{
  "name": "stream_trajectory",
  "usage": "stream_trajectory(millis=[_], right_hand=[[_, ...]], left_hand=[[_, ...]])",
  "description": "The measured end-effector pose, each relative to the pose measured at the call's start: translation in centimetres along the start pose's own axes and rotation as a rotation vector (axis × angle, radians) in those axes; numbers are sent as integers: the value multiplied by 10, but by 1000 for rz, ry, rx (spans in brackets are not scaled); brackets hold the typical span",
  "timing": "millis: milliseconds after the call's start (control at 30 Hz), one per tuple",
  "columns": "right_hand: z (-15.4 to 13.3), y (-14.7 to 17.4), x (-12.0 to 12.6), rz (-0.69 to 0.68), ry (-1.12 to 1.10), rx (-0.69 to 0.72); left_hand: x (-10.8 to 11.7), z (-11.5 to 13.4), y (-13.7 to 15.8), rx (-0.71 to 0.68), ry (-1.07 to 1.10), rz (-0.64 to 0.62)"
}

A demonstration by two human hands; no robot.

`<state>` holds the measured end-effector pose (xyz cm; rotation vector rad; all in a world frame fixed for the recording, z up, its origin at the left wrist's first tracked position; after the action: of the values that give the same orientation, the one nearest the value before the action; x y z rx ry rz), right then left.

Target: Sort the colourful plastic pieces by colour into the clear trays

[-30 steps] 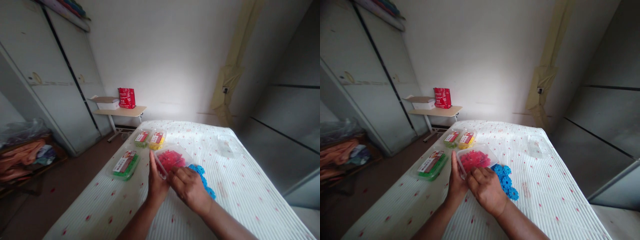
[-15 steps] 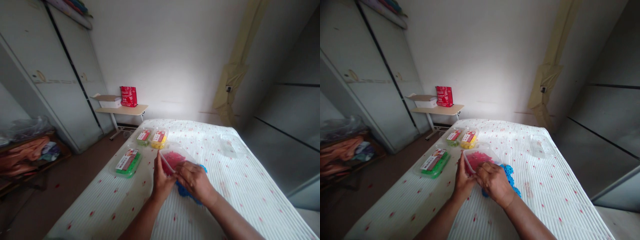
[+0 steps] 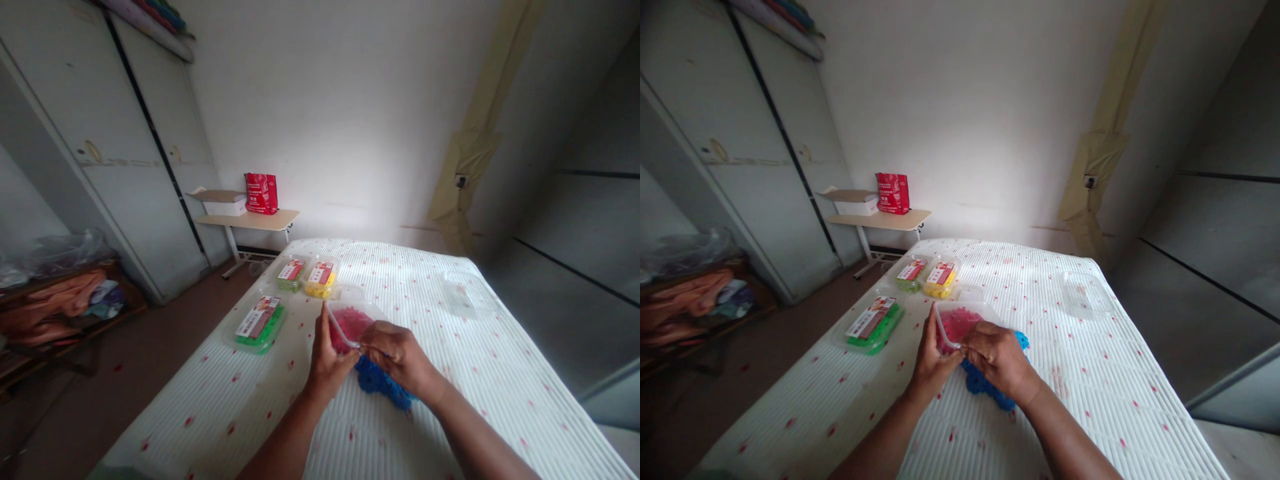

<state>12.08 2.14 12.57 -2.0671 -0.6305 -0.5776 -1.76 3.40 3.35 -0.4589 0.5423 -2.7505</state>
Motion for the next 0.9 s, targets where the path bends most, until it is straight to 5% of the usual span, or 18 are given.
stream_trajectory(millis=[433,900], right_hand=[[-11,2,-19,62,514,102],[-13,1,-20,108,440,69]], left_hand=[[-10,-13,5,-13,-206,135],[-6,-1,3,-69,115,49]])
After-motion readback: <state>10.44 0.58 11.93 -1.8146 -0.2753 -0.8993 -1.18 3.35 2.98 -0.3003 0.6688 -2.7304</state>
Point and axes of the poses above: each hand's wrist, its own y-axis away from the middle knuckle, its own x-axis out of the back of the hand, z = x × y, the point moved 5 cm from there along -y, towards the middle knuckle, and after that the axes turned 8 degrees about -y, right-handed, at the moved point
